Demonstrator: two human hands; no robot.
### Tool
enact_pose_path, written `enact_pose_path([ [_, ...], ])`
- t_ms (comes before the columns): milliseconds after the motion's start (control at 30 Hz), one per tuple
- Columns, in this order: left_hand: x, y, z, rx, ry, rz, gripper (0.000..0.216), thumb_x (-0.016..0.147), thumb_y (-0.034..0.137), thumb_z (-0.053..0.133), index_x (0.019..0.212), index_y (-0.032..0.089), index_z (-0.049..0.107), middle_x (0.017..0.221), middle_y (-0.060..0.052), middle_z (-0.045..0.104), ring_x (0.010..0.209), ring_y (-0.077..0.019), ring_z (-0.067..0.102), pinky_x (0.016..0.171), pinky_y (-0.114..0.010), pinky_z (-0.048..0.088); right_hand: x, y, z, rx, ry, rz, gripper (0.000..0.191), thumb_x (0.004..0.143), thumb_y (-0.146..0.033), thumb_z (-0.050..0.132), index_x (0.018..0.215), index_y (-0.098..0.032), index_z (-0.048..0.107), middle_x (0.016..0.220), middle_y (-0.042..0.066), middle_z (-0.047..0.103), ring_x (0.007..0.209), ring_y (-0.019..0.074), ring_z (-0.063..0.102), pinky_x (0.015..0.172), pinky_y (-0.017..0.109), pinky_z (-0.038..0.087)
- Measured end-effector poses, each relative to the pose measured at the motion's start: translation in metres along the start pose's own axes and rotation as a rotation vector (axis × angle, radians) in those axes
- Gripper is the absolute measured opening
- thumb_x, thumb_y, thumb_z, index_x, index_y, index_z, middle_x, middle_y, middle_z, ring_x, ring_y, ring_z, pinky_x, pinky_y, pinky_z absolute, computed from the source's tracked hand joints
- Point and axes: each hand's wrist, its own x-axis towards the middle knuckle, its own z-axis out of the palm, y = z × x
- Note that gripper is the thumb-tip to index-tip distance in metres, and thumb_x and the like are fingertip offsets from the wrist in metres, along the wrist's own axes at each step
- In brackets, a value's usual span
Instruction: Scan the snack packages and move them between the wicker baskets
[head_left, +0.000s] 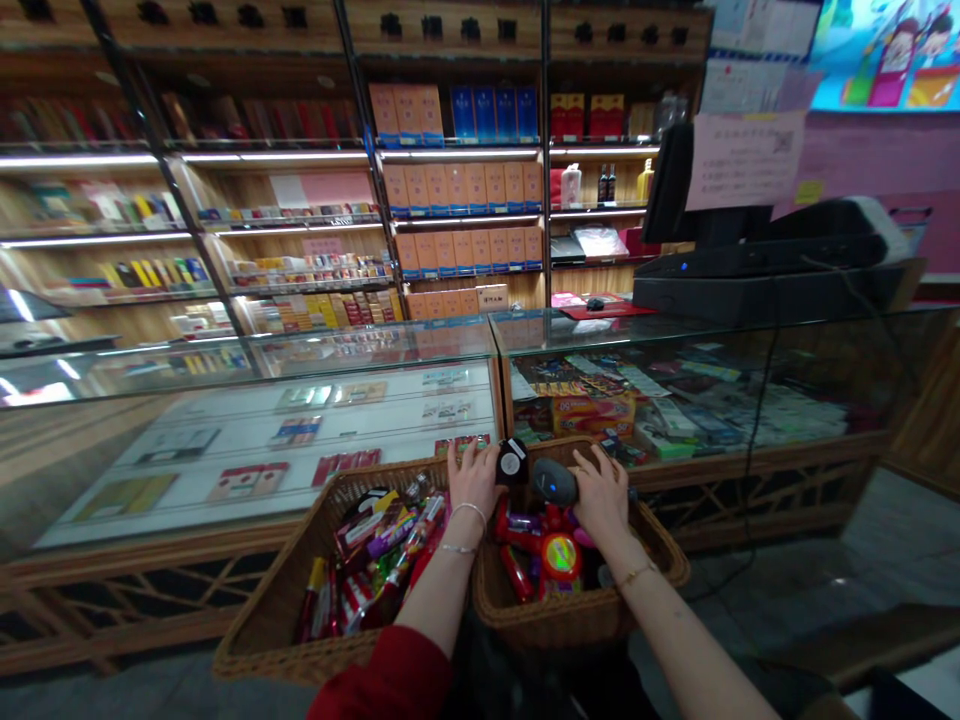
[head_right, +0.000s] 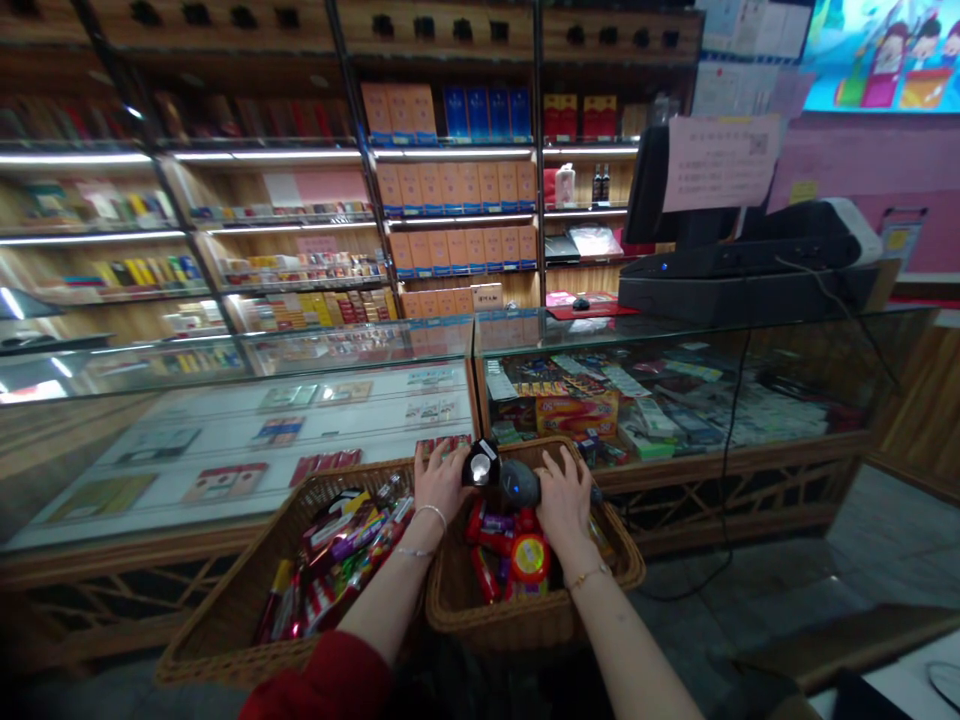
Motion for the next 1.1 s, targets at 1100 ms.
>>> enact_pose_path([
  [1100, 0.003, 0.007, -0.024, -0.004, 0.007, -0.107, 0.066, 0.070, 0.031, 0.078, 0.133, 0.030, 0.056, 0.140, -0.005, 0.059, 0.141, -0.0340, 0.038, 0.120, -0.064, 0.006, 0.012, 0.002, -0.010, 0.001, 0.008, 0.018, 0.032, 0.077, -0.013, 0.054, 0.102, -0.023, 0.071, 0.134, 0.003, 0.063, 0.136, 0.0256, 0.035, 0.107, 0.044, 0.020],
])
